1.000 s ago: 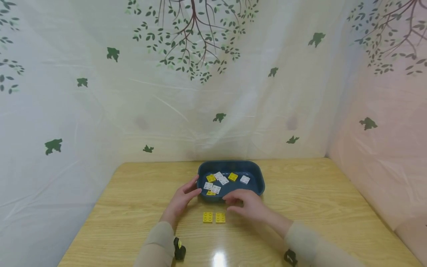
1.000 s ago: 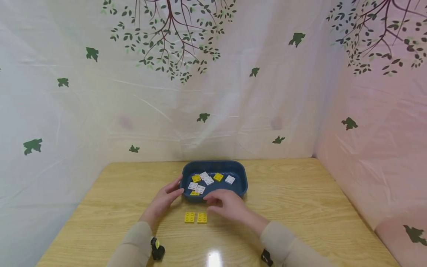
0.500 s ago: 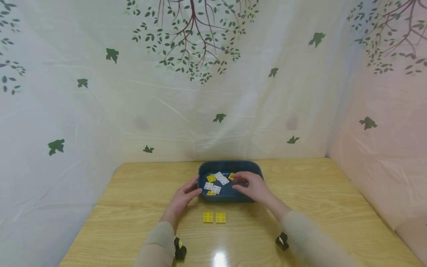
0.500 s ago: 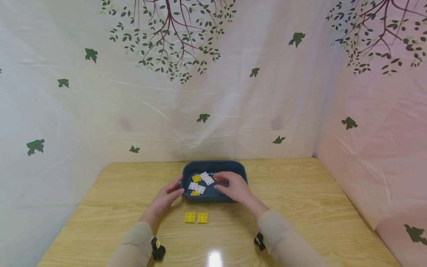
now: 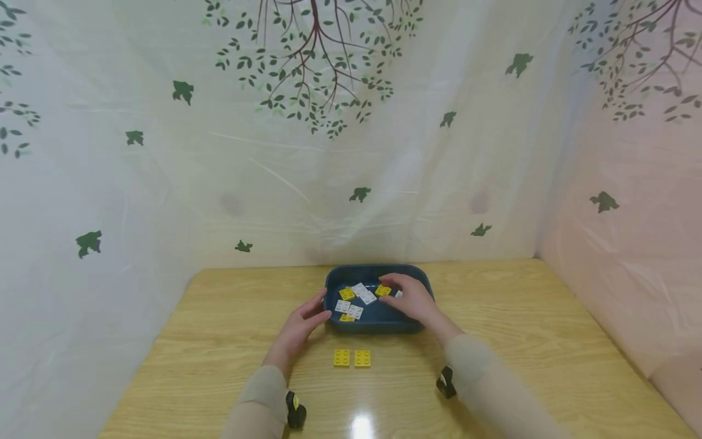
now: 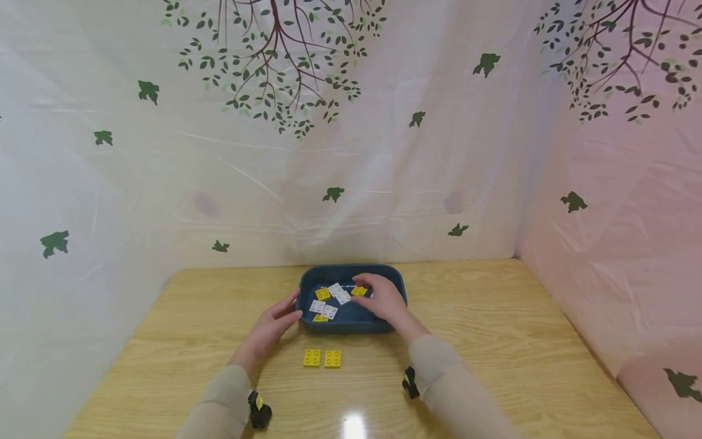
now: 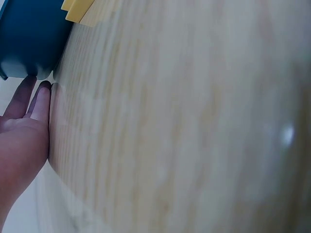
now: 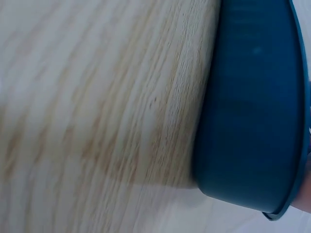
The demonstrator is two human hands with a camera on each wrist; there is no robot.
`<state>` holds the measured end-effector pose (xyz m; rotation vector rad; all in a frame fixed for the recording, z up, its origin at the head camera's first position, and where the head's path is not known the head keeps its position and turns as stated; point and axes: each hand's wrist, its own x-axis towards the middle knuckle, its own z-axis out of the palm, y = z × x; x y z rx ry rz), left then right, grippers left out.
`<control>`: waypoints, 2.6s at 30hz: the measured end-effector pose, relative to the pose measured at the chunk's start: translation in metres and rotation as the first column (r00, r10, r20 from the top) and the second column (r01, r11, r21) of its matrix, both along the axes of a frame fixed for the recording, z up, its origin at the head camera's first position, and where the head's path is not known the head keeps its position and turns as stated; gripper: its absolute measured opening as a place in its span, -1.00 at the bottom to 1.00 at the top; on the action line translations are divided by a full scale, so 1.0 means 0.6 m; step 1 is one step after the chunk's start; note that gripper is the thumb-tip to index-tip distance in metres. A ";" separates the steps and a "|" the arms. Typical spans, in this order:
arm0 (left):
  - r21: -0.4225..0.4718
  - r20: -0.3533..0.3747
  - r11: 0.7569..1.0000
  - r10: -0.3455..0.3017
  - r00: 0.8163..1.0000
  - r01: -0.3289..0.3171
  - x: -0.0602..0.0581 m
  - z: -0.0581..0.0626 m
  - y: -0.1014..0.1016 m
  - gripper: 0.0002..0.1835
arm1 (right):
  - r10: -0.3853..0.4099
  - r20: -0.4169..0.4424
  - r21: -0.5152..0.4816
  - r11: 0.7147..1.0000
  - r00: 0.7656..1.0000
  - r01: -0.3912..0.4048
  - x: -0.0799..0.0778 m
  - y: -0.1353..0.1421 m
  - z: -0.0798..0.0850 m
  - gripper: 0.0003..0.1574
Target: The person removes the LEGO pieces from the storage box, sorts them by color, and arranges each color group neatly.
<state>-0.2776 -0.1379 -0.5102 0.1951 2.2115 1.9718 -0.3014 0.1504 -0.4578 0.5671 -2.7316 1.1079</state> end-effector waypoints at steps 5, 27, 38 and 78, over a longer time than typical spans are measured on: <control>-0.005 0.004 1.000 -0.003 1.000 0.003 0.000 0.001 0.000 -0.38 | -0.038 0.012 0.023 0.999 0.999 0.038 -0.015 -0.002 -0.006 -0.43; -0.001 0.008 1.000 -0.006 1.000 0.006 -0.002 0.003 -0.001 -0.39 | -0.088 0.138 0.068 0.995 0.986 0.079 -0.057 -0.001 -0.024 -0.31; 0.006 0.006 1.000 -0.014 1.000 0.014 -0.002 0.005 -0.002 -0.38 | -0.080 0.172 0.080 0.995 0.982 0.067 -0.058 0.000 -0.028 -0.29; 0.020 -0.003 0.999 -0.026 1.000 0.026 -0.003 0.002 -0.003 -0.37 | -0.080 0.238 0.156 0.987 0.968 0.043 -0.065 0.000 -0.041 -0.51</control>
